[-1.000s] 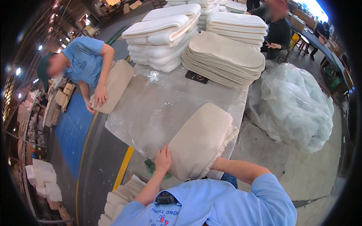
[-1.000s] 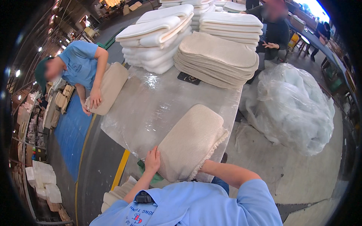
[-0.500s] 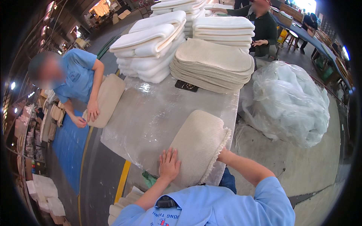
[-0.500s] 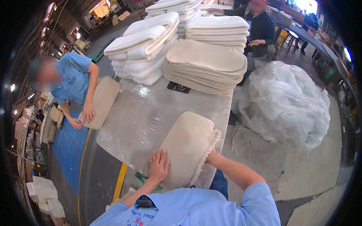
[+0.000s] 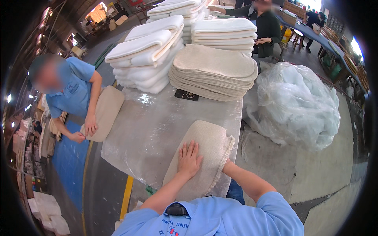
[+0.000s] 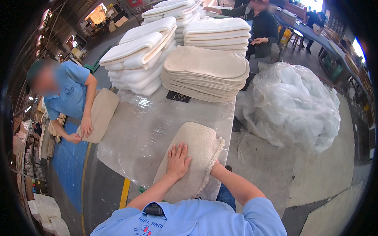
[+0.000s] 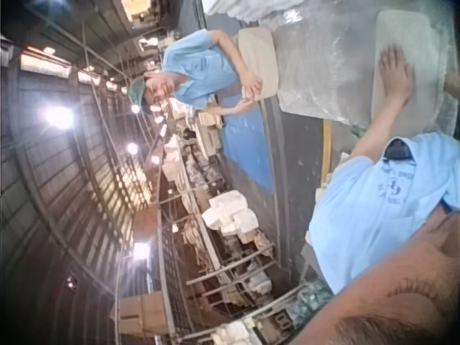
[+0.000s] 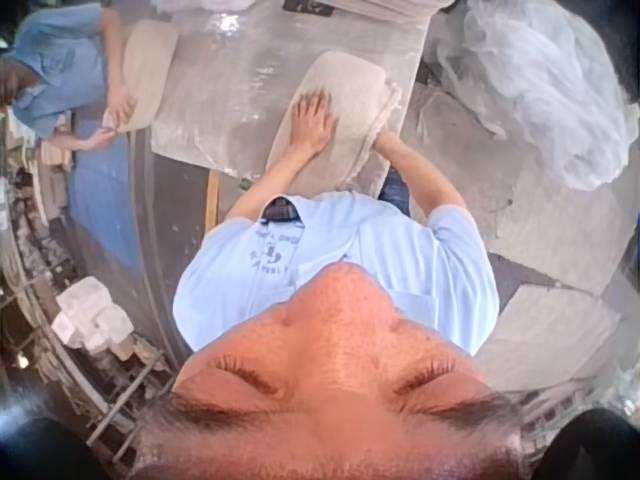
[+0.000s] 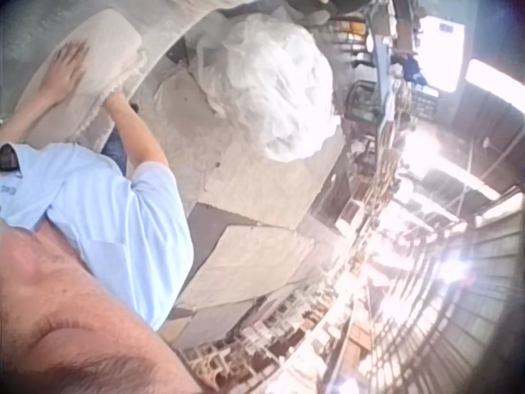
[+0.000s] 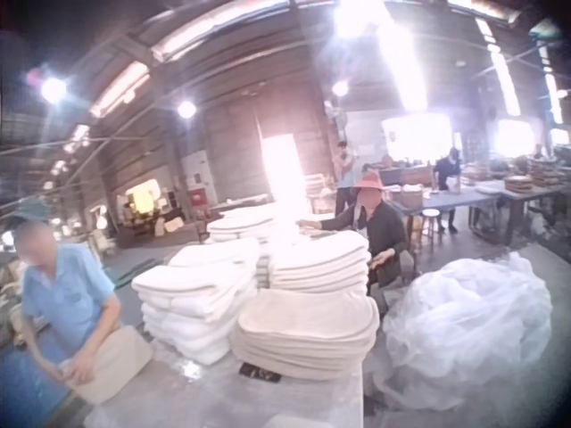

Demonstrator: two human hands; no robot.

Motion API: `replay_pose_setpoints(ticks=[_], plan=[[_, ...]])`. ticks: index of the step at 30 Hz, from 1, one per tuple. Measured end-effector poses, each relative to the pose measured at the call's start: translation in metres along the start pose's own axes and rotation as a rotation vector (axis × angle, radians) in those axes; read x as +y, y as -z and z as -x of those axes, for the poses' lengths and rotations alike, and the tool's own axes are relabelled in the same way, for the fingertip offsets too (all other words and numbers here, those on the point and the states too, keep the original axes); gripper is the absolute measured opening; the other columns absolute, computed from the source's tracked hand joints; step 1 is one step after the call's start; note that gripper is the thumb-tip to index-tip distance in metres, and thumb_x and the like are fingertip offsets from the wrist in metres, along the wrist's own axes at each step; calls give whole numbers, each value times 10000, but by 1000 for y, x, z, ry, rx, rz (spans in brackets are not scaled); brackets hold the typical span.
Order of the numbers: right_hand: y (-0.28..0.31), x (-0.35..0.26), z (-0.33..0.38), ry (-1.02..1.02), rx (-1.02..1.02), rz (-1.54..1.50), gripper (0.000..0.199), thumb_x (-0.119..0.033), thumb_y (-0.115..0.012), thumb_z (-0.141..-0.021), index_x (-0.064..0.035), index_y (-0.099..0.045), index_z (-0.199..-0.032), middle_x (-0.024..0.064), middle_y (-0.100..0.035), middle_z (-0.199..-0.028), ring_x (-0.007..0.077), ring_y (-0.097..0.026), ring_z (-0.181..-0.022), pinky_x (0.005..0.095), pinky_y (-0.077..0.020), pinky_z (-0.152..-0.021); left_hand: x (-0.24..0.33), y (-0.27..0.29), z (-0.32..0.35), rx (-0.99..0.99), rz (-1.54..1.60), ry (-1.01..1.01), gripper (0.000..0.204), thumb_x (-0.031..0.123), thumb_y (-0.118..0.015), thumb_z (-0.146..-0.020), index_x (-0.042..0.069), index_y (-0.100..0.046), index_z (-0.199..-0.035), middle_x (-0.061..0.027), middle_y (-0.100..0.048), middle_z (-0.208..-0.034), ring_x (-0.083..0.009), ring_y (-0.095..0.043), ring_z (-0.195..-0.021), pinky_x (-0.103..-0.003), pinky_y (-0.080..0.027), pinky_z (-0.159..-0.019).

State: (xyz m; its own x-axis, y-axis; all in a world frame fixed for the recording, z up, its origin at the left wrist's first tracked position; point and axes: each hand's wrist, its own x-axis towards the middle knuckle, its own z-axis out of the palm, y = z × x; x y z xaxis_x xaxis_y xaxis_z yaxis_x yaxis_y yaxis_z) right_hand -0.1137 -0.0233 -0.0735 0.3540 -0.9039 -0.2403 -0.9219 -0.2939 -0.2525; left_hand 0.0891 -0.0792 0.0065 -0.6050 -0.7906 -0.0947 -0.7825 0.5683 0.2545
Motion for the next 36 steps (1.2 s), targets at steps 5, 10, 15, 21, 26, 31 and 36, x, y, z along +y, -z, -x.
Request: replay_pose_setpoints(ticks=[5,10,15,21,26,31,36], plan=[[-8,3,4,-3,37,-54,709,-596,-334,-1059,-219,-350,-1659,51,-349,-1713,284,-319,-1566,539,-164,-1307,-10,3,-43,-4,232,5,643,438,-391,-1106,75,-363,-1636,-146,-280,-1730,-432,-198,-1598,-555,-138,-1305],[-37,-2,4,172,323,-1846,712,-600,-329,-1059,-216,-349,-1659,53,-354,-1711,285,-325,-1563,539,-168,-1306,6,11,-119,68,141,-126,588,394,-427,-1103,97,-417,-1611,-128,-359,-1697,-453,-254,-1572,-583,-187,-1283],[-4,-3,11,-52,-18,137,706,-580,-378,-1048,-207,-376,-1648,52,-362,-1706,277,-302,-1573,528,-150,-1313,9,-2,-125,48,114,-91,574,390,-423,-1097,136,-427,-1612,-63,-322,-1723,-407,-211,-1597,-564,-141,-1302],[18,-2,16,-28,144,-412,739,-563,-494,-997,-206,-402,-1637,61,-374,-1698,309,-278,-1583,537,-122,-1314,9,1,-125,7,97,-80,594,405,-408,-1096,169,-380,-1641,-35,-272,-1745,-365,-165,-1617,-541,-90,-1316],[-9,9,17,-31,50,-14,750,-558,-542,-966,-200,-444,-1617,81,-385,-1692,322,-281,-1582,543,-113,-1311,22,7,-127,-24,95,-83,606,406,-388,-1101,172,-343,-1658,-27,-245,-1755,-347,-132,-1628,-523,-71,-1323],[-5,3,9,-38,-7,-5,750,-557,-534,-970,-203,-437,-1623,83,-379,-1697,322,-284,-1583,548,-111,-1310,12,8,-124,-18,66,-73,610,408,-381,-1102,170,-336,-1662,-29,-243,-1756,-355,-129,-1629,-526,-70,-1323],[5,0,11,-67,-8,-11,742,-555,-522,-981,-194,-435,-1623,84,-380,-1697,317,-286,-1583,549,-113,-1311,13,6,-125,0,56,-85,608,411,-384,-1101,166,-349,-1656,-34,-250,-1754,-361,-141,-1625,-536,-80,-1319]])
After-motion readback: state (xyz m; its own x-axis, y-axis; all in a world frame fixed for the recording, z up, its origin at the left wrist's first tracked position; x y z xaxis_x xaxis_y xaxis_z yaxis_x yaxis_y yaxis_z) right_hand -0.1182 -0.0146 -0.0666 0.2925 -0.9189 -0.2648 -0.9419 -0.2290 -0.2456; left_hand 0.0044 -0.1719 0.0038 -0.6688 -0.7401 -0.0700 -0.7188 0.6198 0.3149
